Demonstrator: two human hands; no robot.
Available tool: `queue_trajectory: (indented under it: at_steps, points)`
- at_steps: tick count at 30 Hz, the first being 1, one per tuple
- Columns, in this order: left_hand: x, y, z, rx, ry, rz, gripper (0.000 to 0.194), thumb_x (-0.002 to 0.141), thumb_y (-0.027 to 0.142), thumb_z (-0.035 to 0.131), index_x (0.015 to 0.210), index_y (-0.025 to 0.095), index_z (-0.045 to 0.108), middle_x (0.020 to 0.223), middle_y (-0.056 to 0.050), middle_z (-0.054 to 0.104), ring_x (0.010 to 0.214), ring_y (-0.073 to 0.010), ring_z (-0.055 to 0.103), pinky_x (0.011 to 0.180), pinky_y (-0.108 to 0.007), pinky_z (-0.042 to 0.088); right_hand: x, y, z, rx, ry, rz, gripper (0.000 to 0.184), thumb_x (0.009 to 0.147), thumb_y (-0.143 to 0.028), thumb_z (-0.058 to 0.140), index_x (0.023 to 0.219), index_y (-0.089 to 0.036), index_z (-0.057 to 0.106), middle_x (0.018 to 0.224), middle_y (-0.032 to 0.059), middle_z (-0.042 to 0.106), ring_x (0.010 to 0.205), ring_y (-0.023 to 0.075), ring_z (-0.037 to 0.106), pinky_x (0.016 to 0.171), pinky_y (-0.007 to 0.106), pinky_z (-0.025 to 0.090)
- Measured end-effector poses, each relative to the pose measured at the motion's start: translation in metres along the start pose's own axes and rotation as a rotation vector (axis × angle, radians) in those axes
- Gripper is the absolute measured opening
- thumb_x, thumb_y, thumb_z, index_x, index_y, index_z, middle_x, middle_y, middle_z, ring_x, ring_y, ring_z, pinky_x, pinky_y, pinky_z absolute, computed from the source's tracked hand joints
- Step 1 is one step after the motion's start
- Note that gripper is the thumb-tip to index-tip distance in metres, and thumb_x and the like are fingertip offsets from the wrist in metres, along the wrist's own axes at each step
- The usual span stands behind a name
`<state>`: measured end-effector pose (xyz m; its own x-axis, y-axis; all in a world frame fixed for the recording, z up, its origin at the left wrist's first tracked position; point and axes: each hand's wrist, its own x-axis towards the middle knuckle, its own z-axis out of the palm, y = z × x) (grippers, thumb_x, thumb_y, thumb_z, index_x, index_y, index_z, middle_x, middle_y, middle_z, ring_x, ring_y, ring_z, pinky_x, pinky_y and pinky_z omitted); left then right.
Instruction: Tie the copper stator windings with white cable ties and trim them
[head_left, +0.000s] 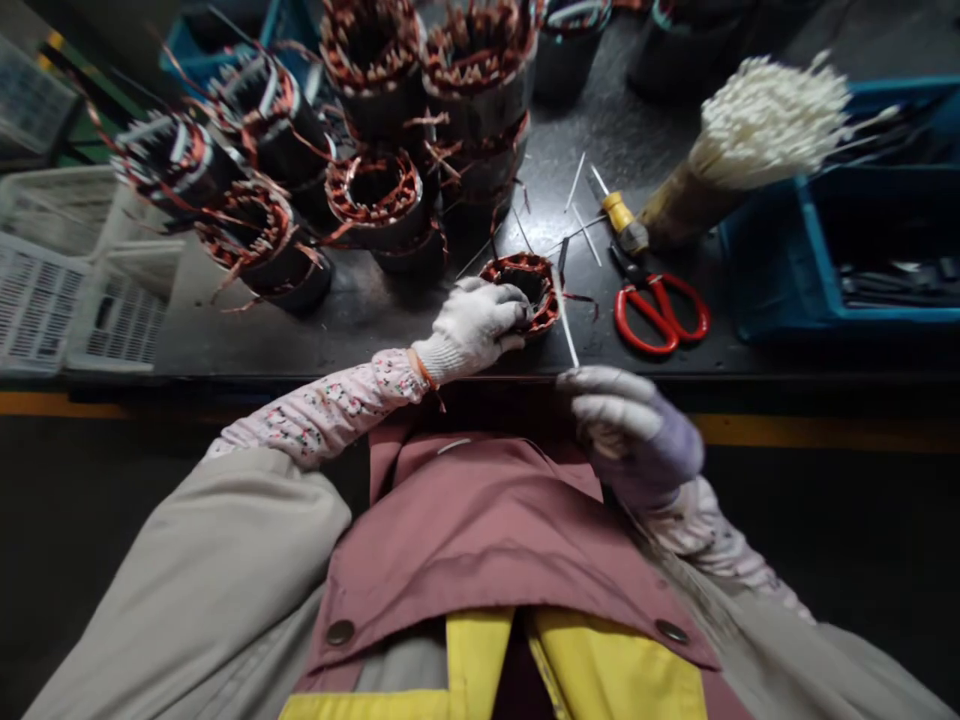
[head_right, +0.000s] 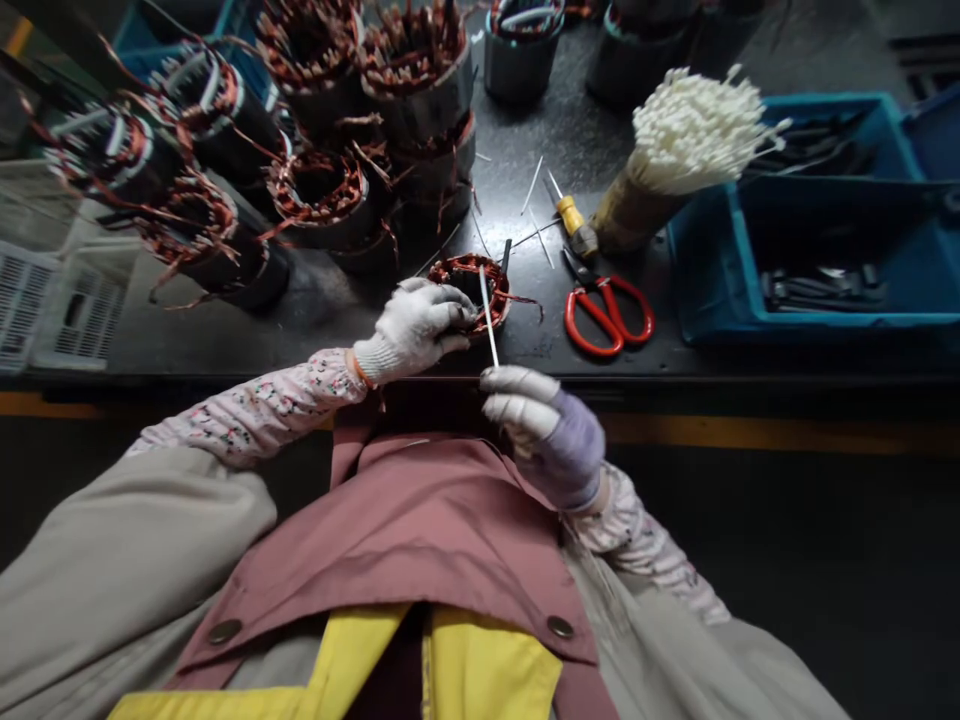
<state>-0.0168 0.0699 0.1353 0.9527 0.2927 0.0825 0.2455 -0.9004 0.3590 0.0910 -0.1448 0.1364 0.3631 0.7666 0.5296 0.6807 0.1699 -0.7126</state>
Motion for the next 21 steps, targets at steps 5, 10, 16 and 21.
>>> queue_trajectory:
  at_steps: [5, 10, 16, 21]
  points:
    - [0.003, -0.004, 0.003, 0.058, 0.002, 0.068, 0.063, 0.08, 0.026, 0.07, 0.139, 0.015, 0.05, 0.134, -0.013, 0.061, 0.133, -0.0299, 0.05, 0.122, -0.055, 0.015, -0.048, -0.001, 0.01, 0.133, -0.13, -0.101, 0.025, 0.094, -0.014, 0.052, 0.11, -0.028, 0.064, 0.11, 0.007, 0.073, 0.111, 0.0217, 0.068, 0.089, 0.04, 0.062]
    - [0.007, -0.01, 0.012, -0.011, 0.018, 0.081, 0.054, 0.084, 0.03, 0.067, 0.134, 0.016, 0.053, 0.126, -0.011, 0.067, 0.122, -0.0253, 0.06, 0.124, -0.052, 0.017, -0.064, 0.006, 0.018, 0.199, -0.131, 0.054, 0.024, 0.093, -0.015, 0.053, 0.11, -0.027, 0.063, 0.114, 0.0067, 0.072, 0.109, 0.0201, 0.069, 0.089, 0.037, 0.062]
    - [0.007, -0.007, 0.007, 0.002, -0.018, 0.037, 0.056, 0.08, 0.029, 0.071, 0.132, 0.015, 0.055, 0.127, -0.011, 0.066, 0.124, -0.0268, 0.059, 0.125, -0.049, 0.018, -0.041, 0.011, 0.029, 0.199, -0.051, 0.171, 0.015, 0.092, -0.017, 0.056, 0.099, -0.026, 0.066, 0.106, 0.0046, 0.075, 0.099, 0.0183, 0.072, 0.084, 0.033, 0.063]
    - [-0.007, -0.001, 0.013, -0.034, 0.085, -0.122, 0.065, 0.084, 0.029, 0.066, 0.144, 0.016, 0.044, 0.129, -0.01, 0.065, 0.137, -0.0282, 0.046, 0.122, -0.043, 0.028, -0.002, 0.024, 0.062, 0.164, 0.144, 0.224, 0.011, 0.091, -0.025, 0.06, 0.098, -0.025, 0.068, 0.096, 0.0042, 0.076, 0.09, 0.0188, 0.073, 0.084, 0.035, 0.061]
